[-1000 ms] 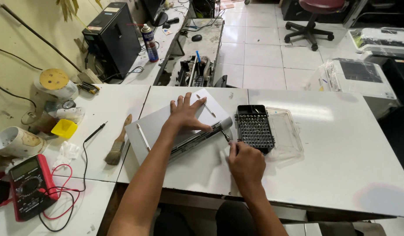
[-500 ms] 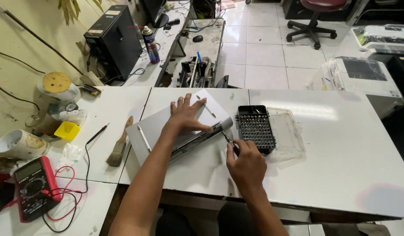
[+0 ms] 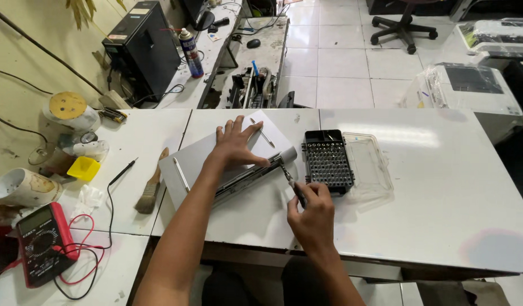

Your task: The person uses a screwdriver to remove screws from the back panel of a white Canon printer. They select bits from a case, unscrew fasteners, and place them into the case. The task involves repeated tool selection and screw removal.

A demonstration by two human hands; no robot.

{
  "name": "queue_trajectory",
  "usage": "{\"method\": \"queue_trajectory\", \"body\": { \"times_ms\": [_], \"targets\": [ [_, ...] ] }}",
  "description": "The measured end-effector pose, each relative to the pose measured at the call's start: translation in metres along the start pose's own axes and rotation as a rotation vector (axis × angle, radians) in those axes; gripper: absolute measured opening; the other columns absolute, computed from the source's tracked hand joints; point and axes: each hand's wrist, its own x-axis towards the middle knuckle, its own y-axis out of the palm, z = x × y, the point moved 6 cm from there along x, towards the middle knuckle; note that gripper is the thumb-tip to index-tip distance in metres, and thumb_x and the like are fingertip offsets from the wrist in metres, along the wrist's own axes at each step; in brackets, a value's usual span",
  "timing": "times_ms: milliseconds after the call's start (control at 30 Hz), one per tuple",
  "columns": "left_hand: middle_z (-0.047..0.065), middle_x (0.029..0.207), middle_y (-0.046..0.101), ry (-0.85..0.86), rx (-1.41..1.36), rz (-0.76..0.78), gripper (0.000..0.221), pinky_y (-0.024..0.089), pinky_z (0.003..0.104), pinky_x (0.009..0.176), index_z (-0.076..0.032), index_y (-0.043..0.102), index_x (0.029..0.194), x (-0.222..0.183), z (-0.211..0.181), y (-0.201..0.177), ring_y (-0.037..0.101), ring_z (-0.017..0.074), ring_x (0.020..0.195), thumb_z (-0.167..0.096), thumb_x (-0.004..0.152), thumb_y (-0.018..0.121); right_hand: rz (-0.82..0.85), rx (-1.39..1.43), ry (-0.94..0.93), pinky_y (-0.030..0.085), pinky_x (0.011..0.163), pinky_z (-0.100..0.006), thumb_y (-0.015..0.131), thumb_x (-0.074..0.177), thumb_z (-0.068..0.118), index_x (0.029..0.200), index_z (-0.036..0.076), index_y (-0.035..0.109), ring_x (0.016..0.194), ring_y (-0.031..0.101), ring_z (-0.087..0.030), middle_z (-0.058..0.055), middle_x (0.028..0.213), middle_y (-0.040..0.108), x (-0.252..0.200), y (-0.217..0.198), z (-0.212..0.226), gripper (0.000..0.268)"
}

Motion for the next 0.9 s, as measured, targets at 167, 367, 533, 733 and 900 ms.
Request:
{"method": "queue_trajectory", "body": {
  "times_ms": [167,367,533,733,900],
  "targets": [
    [0.014,0.183,-0.003,-0.014,-0.026,0.117,0.133,-0.002,0.065,0.131,-0.046,0.022,0.171,0.004,-0.001,0.001,-0.002,0.0436,0.167,-0.081,0.056,0.080,0.049,0.035,-0.040,0.061,0.080,-0.038,0.070,0.094,0.012,0.128,0.006,0.080,0.084,0.073,-0.025,-0.014,0.100,0.077,-0.013,0.012,-0.026,0.036],
    [0.015,0.183,0.000,0.002,-0.024,0.092,0.132,-0.001,0.066,0.131,-0.045,0.024,0.171,0.005,0.002,0.004,0.001,0.0432,0.167,-0.081,0.056,0.081,0.012,-0.015,-0.094,0.056,0.075,-0.042,0.072,0.095,0.015,0.127,0.006,0.080,0.076,0.070,-0.028,-0.012,0.090,0.075,-0.010,0.015,-0.029,0.034],
    [0.015,0.179,0.025,0.004,-0.002,-0.003,0.133,0.015,0.064,0.130,-0.048,0.034,0.169,0.006,0.005,0.004,0.025,0.0404,0.164,-0.091,0.051,0.081,0.069,-0.125,-0.008,0.062,0.068,-0.040,0.071,0.098,0.017,0.122,0.007,0.083,0.080,0.078,-0.035,-0.017,0.088,0.076,0.000,0.008,-0.017,0.029],
    [0.016,0.179,0.026,0.002,-0.034,-0.002,0.134,0.015,0.063,0.130,-0.047,0.036,0.169,0.003,0.003,0.001,0.026,0.0408,0.164,-0.089,0.051,0.083,0.158,-0.156,0.015,0.060,0.059,-0.034,0.070,0.100,0.021,0.121,0.010,0.083,0.071,0.077,-0.028,-0.014,0.078,0.075,0.012,0.010,-0.016,0.027],
    [0.014,0.180,0.022,-0.012,0.009,0.022,0.136,0.013,0.062,0.131,-0.049,0.032,0.169,0.006,0.005,0.004,0.024,0.0394,0.165,-0.092,0.050,0.080,0.266,-0.263,0.015,0.063,0.059,-0.035,0.070,0.099,0.023,0.125,0.015,0.083,0.075,0.079,-0.029,-0.015,0.082,0.077,0.021,0.019,-0.018,0.031]
  ]
}}
